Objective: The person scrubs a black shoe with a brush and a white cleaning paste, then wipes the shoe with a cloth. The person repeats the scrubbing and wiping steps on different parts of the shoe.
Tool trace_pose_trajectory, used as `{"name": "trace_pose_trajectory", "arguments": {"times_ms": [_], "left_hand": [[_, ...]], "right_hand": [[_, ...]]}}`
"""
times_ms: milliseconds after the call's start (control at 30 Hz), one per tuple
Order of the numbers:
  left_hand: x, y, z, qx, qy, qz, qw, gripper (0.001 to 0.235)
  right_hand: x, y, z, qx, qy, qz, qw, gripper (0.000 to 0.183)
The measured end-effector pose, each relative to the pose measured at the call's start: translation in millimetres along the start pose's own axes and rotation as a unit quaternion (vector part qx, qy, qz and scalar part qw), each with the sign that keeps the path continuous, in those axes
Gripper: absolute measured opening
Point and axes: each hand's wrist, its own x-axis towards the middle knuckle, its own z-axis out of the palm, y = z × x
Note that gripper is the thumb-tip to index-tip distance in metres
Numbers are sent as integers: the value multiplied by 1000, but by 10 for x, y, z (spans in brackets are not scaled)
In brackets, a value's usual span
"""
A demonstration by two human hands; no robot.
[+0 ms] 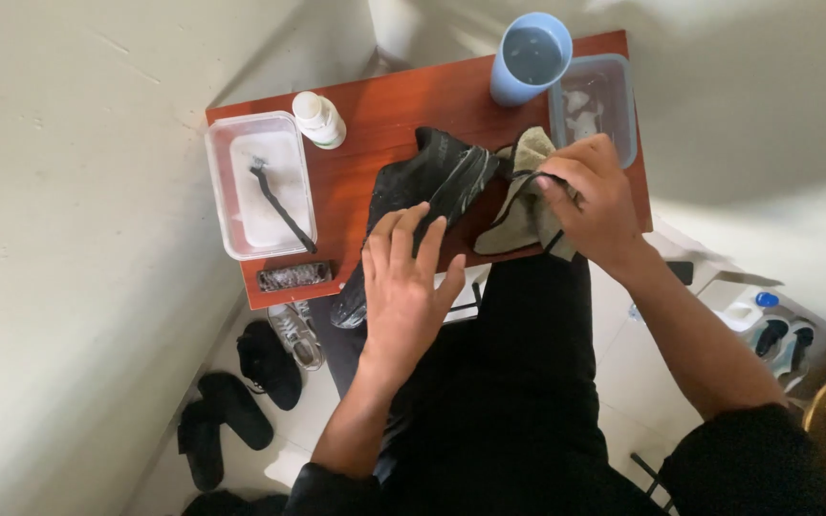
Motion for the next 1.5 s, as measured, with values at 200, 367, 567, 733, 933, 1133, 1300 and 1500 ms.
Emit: {"name": "trace_pose_trajectory", "arguments": {"times_ms": [200, 367, 567, 733, 933, 1133, 1300, 1500], "left_hand": [[295, 195, 322, -29, 7, 1, 1000, 64], [355, 301, 632, -37, -14, 12, 999, 52], [459, 370, 472, -128, -61, -26, 990, 51], [487, 409, 383, -174, -108, -51, 977, 39], [232, 165, 721, -36, -98, -4, 994, 29], [299, 177, 323, -153, -105, -44, 982, 16], [322, 84, -69, -175, -83, -70, 979, 24], [161, -182, -286, 68, -158, -97, 980, 62]], "right_hand": [[167, -282, -226, 154, 68, 7, 986, 12], [179, -228, -318, 159, 111, -3, 981, 10], [200, -216, -428, 230, 107, 25, 967, 10], [168, -160, -426, 257, 71, 24, 963, 8], [231, -376, -293, -55, -56, 22, 997, 4], [273, -727, -54, 182, -321, 173, 913, 52], [-22, -119, 286, 144, -144, 195, 959, 33], [147, 72, 357, -132, -81, 179, 972, 28]]}}
